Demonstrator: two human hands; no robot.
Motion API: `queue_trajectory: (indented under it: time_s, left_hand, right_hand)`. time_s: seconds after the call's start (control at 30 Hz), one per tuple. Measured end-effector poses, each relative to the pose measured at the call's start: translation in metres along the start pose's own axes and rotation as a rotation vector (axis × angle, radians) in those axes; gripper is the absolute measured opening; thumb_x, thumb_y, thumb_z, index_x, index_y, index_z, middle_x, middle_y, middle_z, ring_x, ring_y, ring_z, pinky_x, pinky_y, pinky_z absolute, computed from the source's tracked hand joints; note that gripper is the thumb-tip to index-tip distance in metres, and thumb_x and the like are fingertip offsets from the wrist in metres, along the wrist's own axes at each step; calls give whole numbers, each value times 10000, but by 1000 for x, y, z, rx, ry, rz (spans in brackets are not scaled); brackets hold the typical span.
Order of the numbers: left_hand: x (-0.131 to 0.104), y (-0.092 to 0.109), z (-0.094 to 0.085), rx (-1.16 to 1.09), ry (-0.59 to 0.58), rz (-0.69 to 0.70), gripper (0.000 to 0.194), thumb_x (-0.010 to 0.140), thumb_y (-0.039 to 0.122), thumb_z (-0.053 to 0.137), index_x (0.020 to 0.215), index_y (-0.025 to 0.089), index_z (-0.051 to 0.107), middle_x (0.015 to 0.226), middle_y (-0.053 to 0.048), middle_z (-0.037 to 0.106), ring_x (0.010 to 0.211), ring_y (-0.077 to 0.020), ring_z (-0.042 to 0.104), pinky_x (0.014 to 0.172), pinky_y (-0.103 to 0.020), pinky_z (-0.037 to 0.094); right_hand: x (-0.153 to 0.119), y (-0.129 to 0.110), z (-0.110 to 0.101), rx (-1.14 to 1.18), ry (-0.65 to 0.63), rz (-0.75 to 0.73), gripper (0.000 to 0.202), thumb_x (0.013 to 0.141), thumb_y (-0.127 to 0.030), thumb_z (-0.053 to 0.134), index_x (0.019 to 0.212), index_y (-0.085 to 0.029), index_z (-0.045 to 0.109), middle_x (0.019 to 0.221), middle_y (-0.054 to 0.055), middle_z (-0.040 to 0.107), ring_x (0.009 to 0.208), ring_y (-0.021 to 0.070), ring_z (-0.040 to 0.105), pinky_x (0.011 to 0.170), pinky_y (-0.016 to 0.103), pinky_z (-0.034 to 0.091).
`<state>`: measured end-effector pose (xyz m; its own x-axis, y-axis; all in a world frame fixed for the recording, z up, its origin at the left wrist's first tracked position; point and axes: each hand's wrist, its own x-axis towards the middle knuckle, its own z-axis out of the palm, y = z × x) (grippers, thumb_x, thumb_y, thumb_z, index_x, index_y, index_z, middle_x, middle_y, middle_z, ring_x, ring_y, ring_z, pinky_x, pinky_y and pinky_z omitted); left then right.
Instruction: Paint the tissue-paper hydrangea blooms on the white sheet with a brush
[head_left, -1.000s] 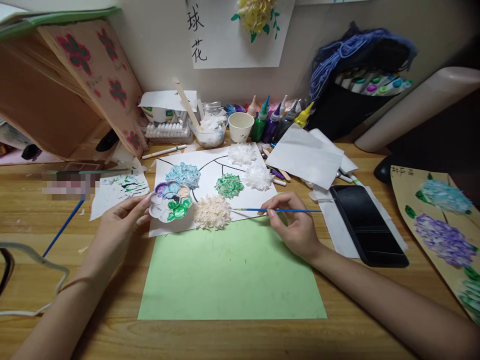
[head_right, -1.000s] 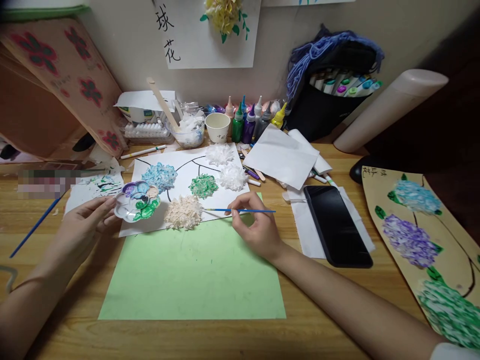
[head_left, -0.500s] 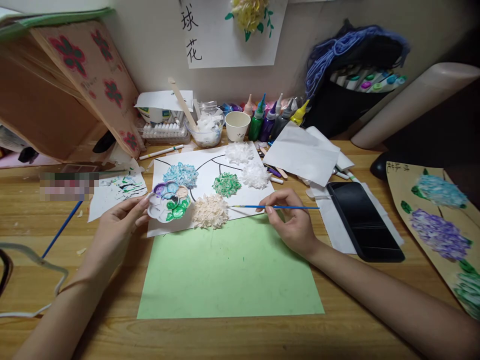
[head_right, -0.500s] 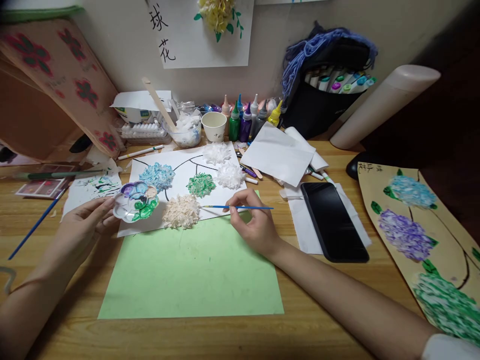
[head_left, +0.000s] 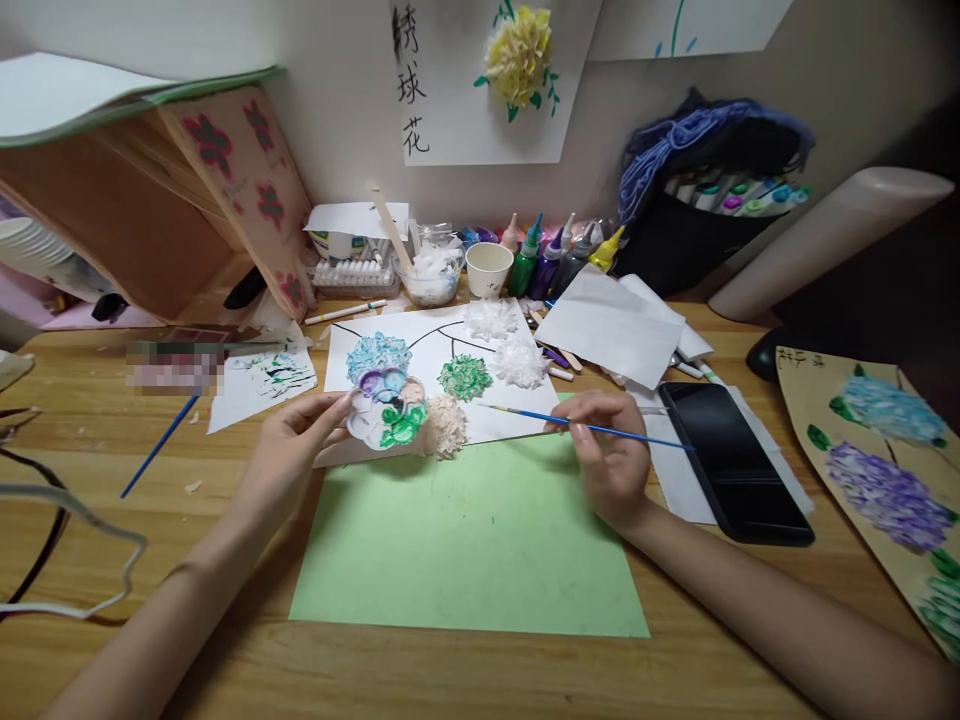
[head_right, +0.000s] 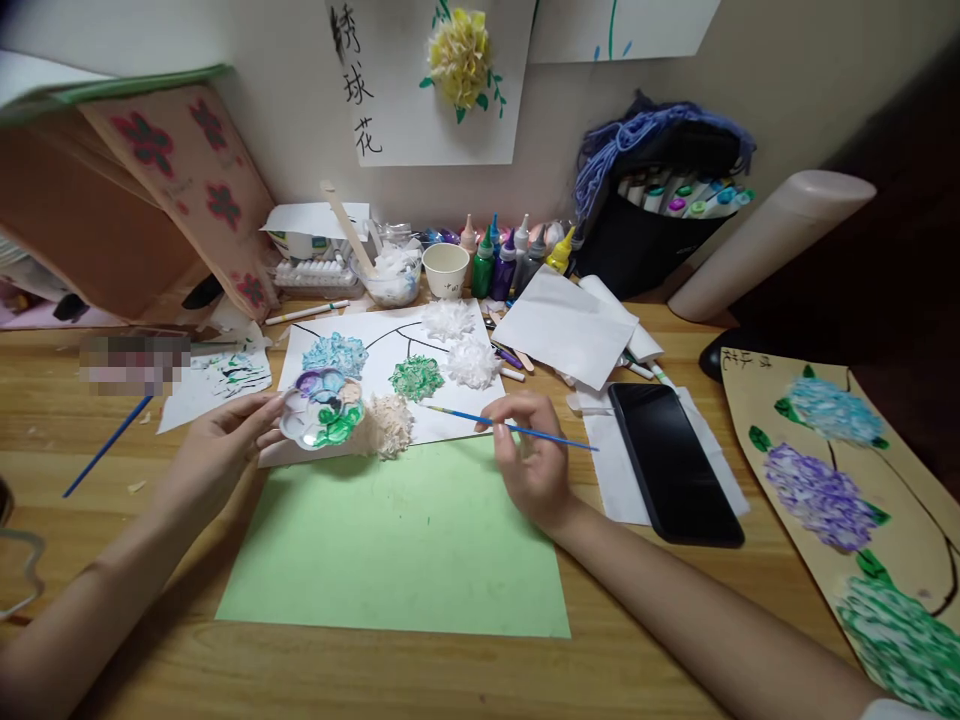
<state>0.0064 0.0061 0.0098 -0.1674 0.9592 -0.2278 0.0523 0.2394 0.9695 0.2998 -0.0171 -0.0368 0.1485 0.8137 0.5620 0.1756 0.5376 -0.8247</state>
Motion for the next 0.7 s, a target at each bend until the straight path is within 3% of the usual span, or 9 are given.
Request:
queue_trajectory:
  time_s: [0.13,0.37,0.7]
  left_hand:
    - [-7,9,17,69,-51,24,333,662,434,762,864,172,723,893,-46,731,818,-165,670,779,-257,547]
    - [-16,9,43,102,-94,79,315,692,442,735,850,170,719,878,-46,739,840,-185,674,747,-263,557]
    - [-18,1,44,66,-124,129,278,720,407,727,854,163,721,859,-45,739,792,-170,674,719,-257,566]
  right_hand:
    - [-3,-3,-2,-28,7,-119,117,883,-176,464,920,-246,551,835,26,653,820,201,634,742,387,489]
    - [-5,-6,-4,-214,-312,-236,230,876,-142,440,1028,-252,573,973,49,677,951,212,606,798,388,495]
    - [-3,-8,-2,-277,-324,-237,215,883,-132,430,1011,-238,566,944,53,664,931,201,596,787,358,502]
